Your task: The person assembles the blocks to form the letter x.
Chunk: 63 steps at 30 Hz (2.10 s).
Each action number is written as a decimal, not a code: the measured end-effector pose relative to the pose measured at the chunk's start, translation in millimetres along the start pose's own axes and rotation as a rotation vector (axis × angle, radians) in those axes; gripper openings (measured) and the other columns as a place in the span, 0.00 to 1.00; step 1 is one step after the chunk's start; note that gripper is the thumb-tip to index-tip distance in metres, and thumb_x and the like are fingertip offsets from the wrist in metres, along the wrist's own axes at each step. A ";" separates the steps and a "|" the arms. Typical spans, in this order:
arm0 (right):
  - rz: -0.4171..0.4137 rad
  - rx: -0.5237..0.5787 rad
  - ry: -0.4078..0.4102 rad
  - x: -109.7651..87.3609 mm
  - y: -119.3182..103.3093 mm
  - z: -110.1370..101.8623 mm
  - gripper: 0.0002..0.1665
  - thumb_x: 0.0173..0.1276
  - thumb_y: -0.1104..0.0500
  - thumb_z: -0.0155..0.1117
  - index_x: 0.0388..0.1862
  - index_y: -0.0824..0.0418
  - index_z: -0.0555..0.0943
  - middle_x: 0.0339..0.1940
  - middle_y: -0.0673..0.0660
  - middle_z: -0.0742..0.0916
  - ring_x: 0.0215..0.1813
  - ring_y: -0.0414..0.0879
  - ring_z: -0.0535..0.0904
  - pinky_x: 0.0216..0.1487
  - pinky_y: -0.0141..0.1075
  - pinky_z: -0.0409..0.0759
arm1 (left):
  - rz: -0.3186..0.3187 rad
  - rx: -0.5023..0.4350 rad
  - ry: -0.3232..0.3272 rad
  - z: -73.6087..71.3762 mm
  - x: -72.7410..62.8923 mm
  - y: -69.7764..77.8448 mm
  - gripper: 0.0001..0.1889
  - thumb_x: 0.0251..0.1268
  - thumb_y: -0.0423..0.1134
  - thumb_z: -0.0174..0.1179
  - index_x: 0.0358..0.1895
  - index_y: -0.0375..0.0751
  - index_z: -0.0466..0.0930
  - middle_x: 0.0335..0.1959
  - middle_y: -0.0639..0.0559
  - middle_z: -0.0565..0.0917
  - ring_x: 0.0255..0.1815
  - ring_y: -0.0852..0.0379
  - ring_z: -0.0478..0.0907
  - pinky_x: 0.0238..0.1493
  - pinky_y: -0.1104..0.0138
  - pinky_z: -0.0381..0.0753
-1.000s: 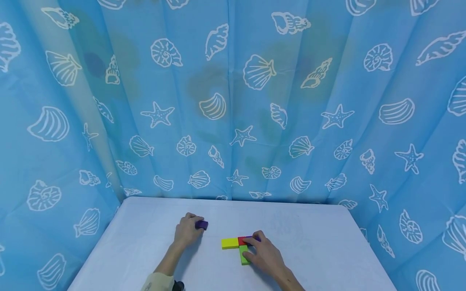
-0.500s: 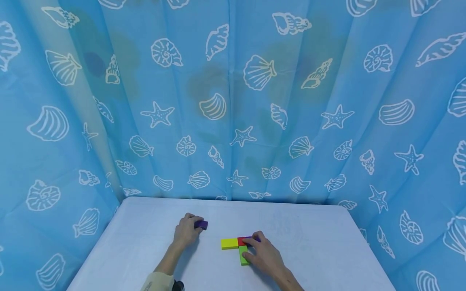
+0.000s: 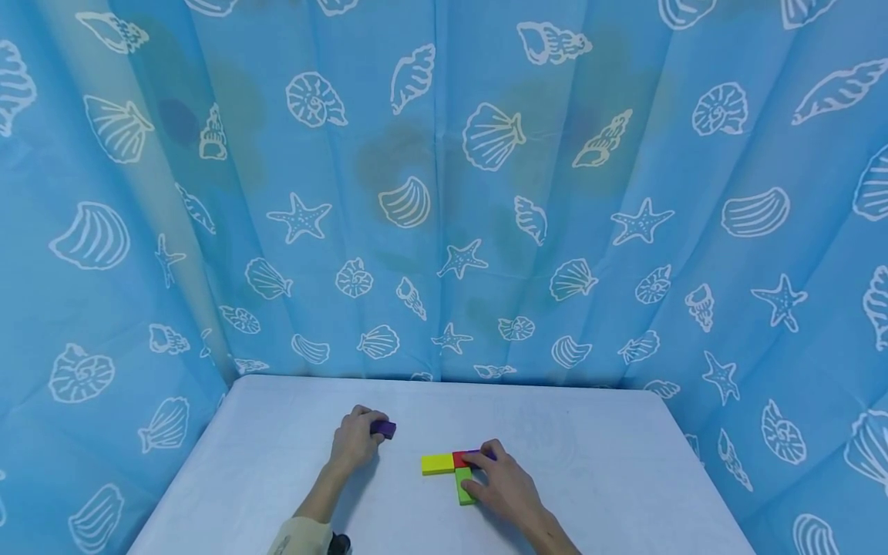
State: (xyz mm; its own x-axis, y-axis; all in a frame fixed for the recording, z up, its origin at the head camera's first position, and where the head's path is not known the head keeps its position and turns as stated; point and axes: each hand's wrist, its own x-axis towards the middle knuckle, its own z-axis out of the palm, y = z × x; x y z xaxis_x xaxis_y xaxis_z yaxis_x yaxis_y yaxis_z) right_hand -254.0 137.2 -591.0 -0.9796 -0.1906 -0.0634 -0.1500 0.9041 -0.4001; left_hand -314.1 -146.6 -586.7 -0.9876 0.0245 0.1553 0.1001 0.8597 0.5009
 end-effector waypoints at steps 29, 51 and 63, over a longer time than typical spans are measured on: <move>-0.030 -0.002 0.013 -3.7 -1.3 -4.1 0.32 0.61 0.40 0.73 0.63 0.45 0.81 0.57 0.55 0.76 0.51 0.50 0.78 0.50 0.52 0.82 | -0.017 0.066 -0.051 1.2 2.1 8.6 0.17 0.60 0.36 0.71 0.53 0.53 0.86 0.53 0.45 0.80 0.54 0.42 0.76 0.53 0.47 0.76; -0.018 -0.005 0.011 -3.4 -0.8 -0.5 0.31 0.60 0.41 0.74 0.63 0.45 0.82 0.57 0.55 0.77 0.50 0.51 0.78 0.50 0.52 0.82 | 0.131 0.177 -0.029 12.3 3.3 28.2 0.17 0.58 0.38 0.73 0.51 0.55 0.87 0.52 0.47 0.82 0.48 0.45 0.77 0.48 0.50 0.77; 0.011 -0.019 0.018 -3.0 -2.5 -0.3 0.31 0.60 0.40 0.74 0.62 0.44 0.82 0.57 0.55 0.77 0.50 0.51 0.77 0.51 0.52 0.82 | 0.169 0.175 -0.046 18.2 7.9 40.8 0.17 0.58 0.37 0.73 0.51 0.56 0.87 0.53 0.48 0.82 0.50 0.45 0.76 0.53 0.49 0.77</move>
State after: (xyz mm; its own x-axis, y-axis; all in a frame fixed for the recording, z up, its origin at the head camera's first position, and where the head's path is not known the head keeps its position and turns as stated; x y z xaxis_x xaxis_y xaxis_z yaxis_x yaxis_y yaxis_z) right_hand -250.7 135.6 -589.5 -0.9833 -0.1745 -0.0514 -0.1421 0.9133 -0.3818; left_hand -320.0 -102.1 -580.6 -0.9634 0.1954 0.1836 0.2460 0.9164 0.3157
